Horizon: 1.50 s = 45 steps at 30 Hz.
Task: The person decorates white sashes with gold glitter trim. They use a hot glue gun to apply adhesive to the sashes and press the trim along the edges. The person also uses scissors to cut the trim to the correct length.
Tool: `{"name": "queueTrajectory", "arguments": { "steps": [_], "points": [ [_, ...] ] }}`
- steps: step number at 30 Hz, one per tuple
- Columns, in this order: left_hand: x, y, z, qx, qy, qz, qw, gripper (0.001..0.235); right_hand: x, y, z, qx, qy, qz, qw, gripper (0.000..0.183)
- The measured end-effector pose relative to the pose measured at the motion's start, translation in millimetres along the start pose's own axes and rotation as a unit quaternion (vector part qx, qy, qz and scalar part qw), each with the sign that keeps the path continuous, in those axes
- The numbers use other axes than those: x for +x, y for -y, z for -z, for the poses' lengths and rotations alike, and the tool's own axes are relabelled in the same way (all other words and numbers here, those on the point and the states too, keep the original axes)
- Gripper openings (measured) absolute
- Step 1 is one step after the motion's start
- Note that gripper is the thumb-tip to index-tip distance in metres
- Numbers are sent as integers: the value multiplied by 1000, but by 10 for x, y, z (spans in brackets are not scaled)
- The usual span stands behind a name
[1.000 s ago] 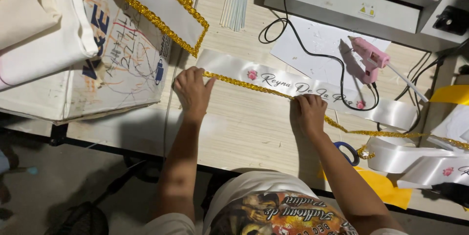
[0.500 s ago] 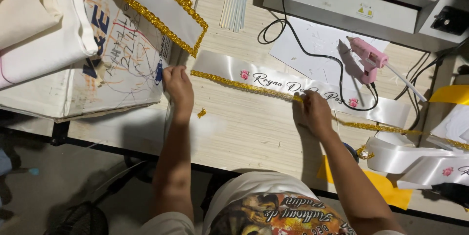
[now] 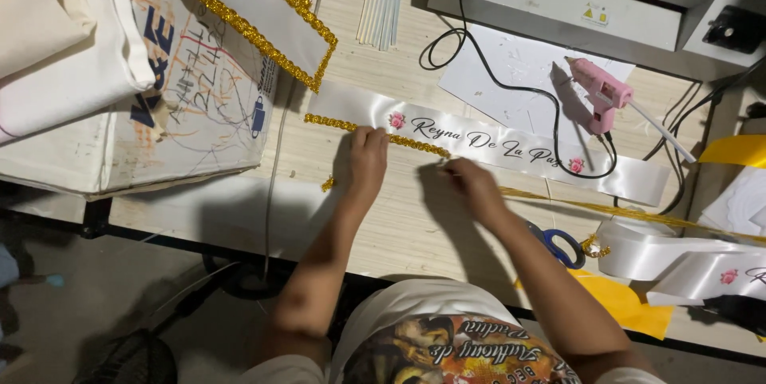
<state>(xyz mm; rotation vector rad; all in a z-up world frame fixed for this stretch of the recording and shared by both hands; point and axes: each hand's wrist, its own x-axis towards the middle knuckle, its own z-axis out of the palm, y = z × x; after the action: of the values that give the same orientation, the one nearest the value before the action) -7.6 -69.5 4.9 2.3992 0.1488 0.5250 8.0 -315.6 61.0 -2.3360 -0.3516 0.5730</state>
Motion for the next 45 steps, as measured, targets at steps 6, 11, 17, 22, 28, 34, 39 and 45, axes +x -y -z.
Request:
{"name": "queueTrajectory", "arguments": {
  "steps": [6, 11, 17, 22, 28, 34, 39, 45],
  "points": [
    [219, 168, 146, 61, 105, 22, 992, 11, 220, 748, -343, 38, -39, 162, 985, 22],
    [425, -60, 581, 84, 173, -22, 981, 11, 303, 752, -473, 34, -70, 201, 977, 14],
    [450, -282, 505, -112, 220, 42, 968, 18, 208, 945, -207, 57, -30, 151, 987, 18],
    [477, -229, 319, -343, 461, 63, 816, 27, -4, 730, 130, 93, -101, 170, 976, 15],
    [684, -248, 666, -251, 466, 143, 836, 25, -397, -578, 798, -20, -77, 99, 992, 25],
    [669, 720, 651, -229, 439, 170, 852, 21, -1463, -2224, 2054, -153, -174, 25, 972, 14],
    [880, 367, 375, -165, 550, 47, 817, 24, -2284, -1794, 3024, -155, -196, -210, 945, 6],
    [512, -1769, -241, -4, 468, -198, 861, 41, -2226, -1484, 2705, -235, -219, 18, 947, 17]
  ]
}}
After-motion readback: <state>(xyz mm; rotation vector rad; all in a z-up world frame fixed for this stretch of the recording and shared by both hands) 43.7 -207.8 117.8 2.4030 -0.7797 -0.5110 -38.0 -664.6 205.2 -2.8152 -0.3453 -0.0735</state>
